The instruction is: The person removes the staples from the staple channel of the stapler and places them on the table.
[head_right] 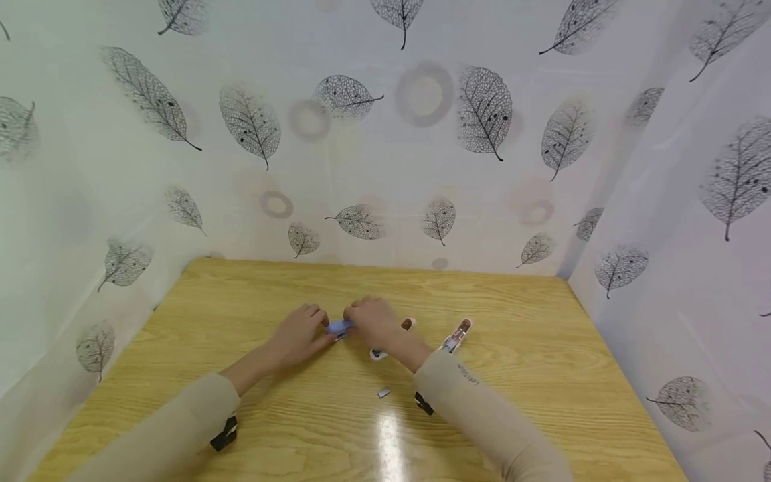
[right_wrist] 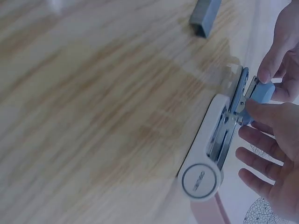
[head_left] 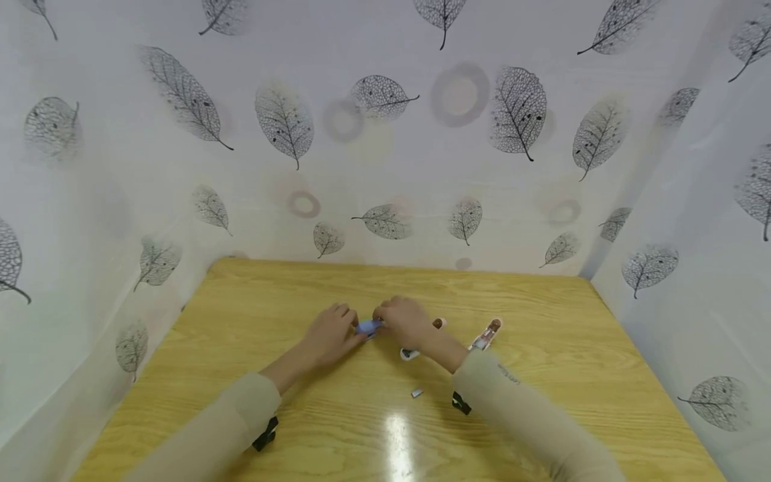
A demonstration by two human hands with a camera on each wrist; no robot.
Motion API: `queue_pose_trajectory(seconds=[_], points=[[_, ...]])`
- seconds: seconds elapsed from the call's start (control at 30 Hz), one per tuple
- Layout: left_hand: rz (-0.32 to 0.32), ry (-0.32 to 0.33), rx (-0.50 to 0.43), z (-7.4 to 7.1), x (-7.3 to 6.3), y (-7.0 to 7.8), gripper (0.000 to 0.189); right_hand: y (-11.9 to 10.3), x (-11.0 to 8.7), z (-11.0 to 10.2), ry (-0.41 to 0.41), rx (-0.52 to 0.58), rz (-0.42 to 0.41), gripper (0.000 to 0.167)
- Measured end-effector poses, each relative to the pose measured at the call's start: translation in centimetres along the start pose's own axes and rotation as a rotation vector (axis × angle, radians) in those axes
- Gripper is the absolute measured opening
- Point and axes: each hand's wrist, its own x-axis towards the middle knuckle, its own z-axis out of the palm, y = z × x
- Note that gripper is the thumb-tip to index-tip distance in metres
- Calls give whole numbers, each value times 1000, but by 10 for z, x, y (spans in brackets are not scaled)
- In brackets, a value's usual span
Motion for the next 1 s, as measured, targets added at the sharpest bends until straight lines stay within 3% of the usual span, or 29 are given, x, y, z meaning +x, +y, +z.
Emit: queue_pose_trajectory(seconds=[0.43,0.63,0.77,0.9,1.0], points=[[-17,76,6,-9,-44,-6,24,-22,6,3,-22,80,-136,25],[-40,99,35,-14,-54,-2,25,-28,6,2,-53,91,-147,27],[-119,98,9,-16,-60,4,30,-28,5,2,-60,114,-119,33],[-222,84,-22,-13,-66,8,36,-28,6,4,-77,202,-103,38],[-251,98,-26,-9,-70,9,37,-30,7,6,-90,263,-115,40]])
